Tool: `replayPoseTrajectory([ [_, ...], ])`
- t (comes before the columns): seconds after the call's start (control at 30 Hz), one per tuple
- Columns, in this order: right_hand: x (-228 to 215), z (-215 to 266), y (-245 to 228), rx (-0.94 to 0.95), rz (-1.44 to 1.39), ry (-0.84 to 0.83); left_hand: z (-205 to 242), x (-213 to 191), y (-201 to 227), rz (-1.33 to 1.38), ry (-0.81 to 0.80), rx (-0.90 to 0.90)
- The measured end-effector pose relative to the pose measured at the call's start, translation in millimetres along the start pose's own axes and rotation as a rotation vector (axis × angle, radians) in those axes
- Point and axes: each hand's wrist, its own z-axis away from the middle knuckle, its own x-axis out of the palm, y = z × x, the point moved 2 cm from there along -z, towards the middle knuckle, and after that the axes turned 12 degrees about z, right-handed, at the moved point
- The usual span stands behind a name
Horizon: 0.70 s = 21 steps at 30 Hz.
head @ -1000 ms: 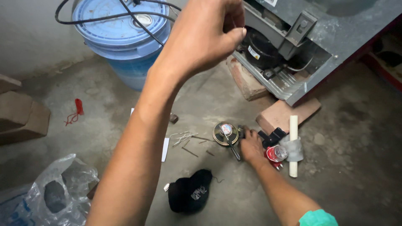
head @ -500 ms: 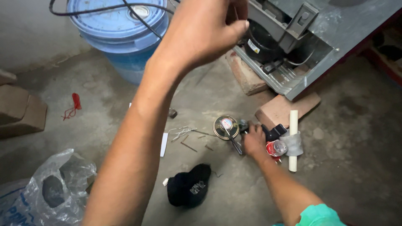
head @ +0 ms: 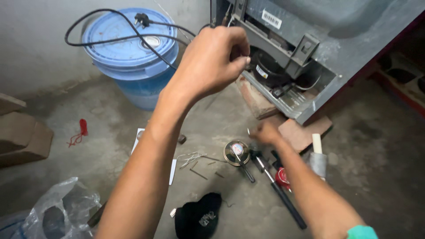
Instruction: The person removes a circular metal component from the back of an appliance, uses a screwdriver to adjust it, and then handles small metal parts and a black cloth. The person then picks up a white cylindrical object and examines it.
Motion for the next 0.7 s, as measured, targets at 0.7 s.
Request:
replayPoseTrajectory([
  [0.7, -206, 122, -157, -0.967, -1.46, -0.338, -5, 1, -23, 0.349, 0.139, -0.373],
])
